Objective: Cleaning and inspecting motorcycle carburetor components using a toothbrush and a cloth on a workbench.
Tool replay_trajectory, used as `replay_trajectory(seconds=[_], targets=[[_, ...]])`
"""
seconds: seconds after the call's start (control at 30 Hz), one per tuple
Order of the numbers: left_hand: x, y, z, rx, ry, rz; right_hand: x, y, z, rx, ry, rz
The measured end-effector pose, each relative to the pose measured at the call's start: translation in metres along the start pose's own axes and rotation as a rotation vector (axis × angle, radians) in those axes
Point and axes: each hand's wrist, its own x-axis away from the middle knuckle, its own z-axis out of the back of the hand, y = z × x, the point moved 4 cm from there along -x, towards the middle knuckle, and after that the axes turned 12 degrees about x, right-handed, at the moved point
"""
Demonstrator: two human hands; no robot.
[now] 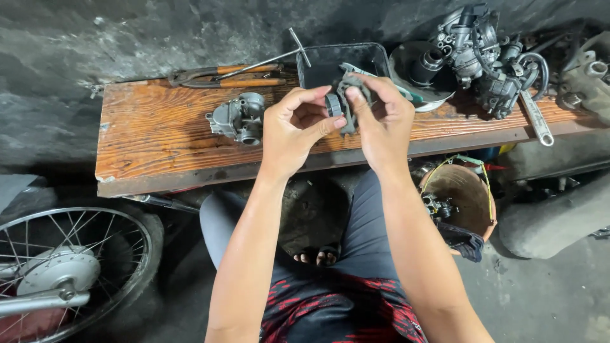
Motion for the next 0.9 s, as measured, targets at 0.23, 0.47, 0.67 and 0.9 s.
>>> replay_trajectory(seconds=[0.23,0.47,0.67,0.9], targets=[[-0.002,0.005,0.002,-0.159,-0.002,-0.131,0.0,-0.004,-0.004,-0.235,-0.132,-0.063],[-0.001,0.017,-0.007,-0.318,-0.089,-0.28,0.001,0.0,-0.007,-0.111,-0.056,-0.169],[-0.001,0.017,-0.012,-0.326,-0.11,-0.287,0.001,0.033,-0.01,-0.128,0.112,-0.247],[-0.004,0.008,-0.004,-0.338,-0.052,-0.302,-0.002,0.005,-0.009,-0.08,-0.051,-0.123]])
